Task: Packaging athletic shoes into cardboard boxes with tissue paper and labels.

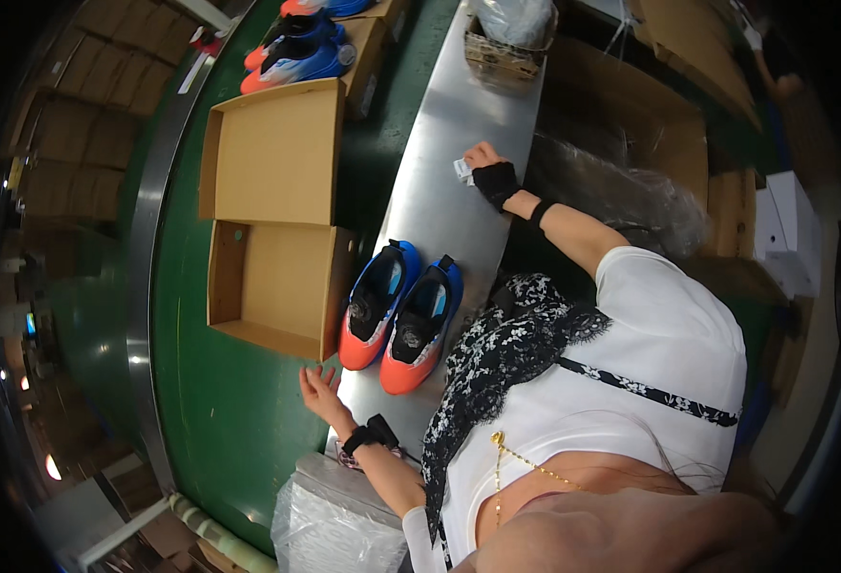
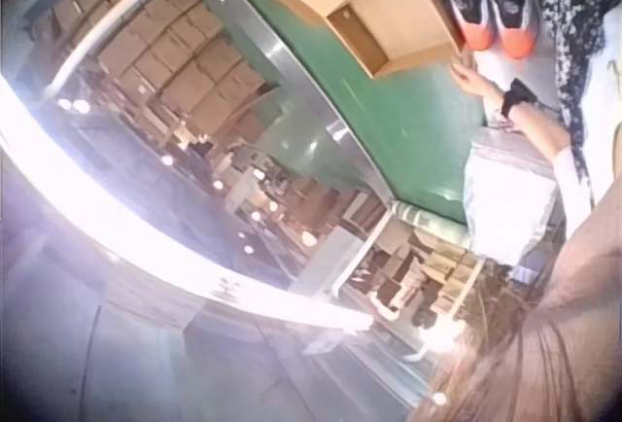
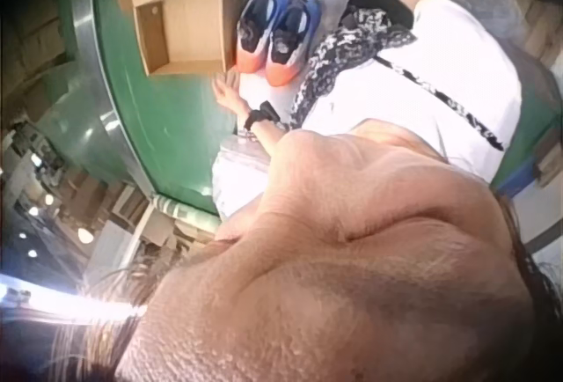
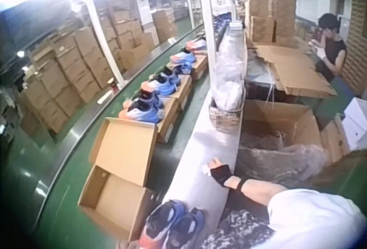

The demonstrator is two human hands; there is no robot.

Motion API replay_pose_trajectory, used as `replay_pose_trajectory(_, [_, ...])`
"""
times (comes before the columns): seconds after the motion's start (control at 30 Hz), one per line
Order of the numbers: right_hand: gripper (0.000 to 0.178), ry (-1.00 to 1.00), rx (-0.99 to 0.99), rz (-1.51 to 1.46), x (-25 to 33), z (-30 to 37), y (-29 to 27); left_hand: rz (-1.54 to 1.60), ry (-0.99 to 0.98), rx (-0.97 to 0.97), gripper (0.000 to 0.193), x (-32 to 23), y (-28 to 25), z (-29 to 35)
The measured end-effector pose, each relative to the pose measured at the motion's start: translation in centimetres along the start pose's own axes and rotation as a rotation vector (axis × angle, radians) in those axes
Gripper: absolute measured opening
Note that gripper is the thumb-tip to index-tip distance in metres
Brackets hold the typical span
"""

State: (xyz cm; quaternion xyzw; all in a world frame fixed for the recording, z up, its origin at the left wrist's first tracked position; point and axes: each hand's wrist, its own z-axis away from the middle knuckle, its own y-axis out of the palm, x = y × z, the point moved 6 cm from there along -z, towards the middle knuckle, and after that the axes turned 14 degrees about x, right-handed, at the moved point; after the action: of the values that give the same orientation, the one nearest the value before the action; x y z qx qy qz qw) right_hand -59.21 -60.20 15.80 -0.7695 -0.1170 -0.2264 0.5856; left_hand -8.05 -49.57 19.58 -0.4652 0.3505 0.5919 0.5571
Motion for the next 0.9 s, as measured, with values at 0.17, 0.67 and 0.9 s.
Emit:
replay_pose_trajectory(0.17, [0.013, 0.125, -0.045, -0.384, 3.0, -2.3, -3.2, 0.051, 0.03, -0.248, 0.043, -0.7, -7.6, 6.9])
replay_pose_trajectory(0.67, [0.021, -0.626, 0.407, -0.416, 32.4, -7.2, 7.0, -0.58, -0.252, -1.093, 0.032, 8.2, -27.5, 26.5])
replay_pose_trajectory(0.9, [0.013, -1.026, 1.243, 0.231, 33.5, 1.8, 15.4, -1.038, -0.571, -1.077, 0.038, 4.6, -24.0, 25.6])
